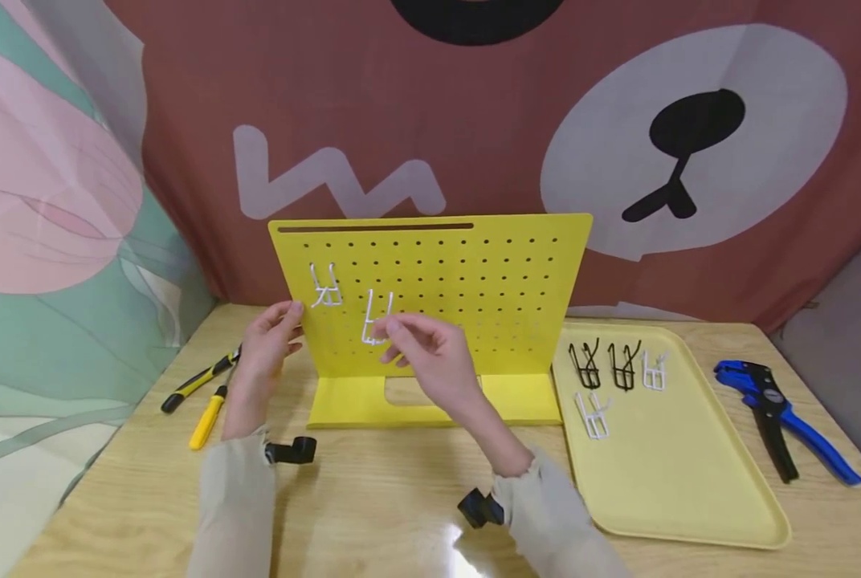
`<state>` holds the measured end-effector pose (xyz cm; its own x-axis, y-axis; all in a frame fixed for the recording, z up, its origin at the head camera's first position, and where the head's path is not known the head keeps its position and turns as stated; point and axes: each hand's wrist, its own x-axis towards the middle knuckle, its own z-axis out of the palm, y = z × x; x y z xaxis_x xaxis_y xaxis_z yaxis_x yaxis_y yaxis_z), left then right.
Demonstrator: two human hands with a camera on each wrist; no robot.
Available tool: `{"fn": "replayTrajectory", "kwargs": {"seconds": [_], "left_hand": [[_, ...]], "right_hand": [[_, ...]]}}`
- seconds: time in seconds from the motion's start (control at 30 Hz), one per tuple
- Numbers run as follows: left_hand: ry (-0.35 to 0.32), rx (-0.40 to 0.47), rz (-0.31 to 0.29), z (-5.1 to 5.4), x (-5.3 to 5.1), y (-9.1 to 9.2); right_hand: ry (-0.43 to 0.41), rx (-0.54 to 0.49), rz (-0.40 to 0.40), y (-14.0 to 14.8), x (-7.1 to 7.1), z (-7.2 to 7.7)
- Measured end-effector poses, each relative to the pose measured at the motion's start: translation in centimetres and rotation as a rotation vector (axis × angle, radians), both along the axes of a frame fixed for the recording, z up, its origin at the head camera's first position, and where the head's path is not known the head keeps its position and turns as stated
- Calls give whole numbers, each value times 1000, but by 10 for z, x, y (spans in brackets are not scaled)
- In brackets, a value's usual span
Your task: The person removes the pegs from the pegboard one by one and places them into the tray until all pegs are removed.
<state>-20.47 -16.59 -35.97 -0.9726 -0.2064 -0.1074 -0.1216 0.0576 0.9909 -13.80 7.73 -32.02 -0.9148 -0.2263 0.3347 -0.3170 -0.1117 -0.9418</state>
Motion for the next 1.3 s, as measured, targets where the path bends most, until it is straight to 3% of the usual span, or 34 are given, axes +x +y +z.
{"fn": "replayTrajectory", "kwargs": {"seconds": [0.17, 0.37, 0.57, 0.73, 0.87, 1.3], "left_hand": [[-15, -9, 2, 2, 1, 0], [6, 6, -2, 3, 1, -1], [-23, -8, -3, 2, 1, -2], [-6, -14, -6, 2, 0, 0], [1, -18, -4, 1, 0, 1], [5, -20, -5, 3, 0, 1]], "right_hand": [[-20, 54, -28, 28, 0, 1], [25, 96, -85, 61, -1, 12], [29, 112, -108, 87, 3, 10], [49, 99, -110, 110, 5, 10], [51, 158, -114, 131, 8, 8], [-40, 286, -152, 210, 18, -1]]}}
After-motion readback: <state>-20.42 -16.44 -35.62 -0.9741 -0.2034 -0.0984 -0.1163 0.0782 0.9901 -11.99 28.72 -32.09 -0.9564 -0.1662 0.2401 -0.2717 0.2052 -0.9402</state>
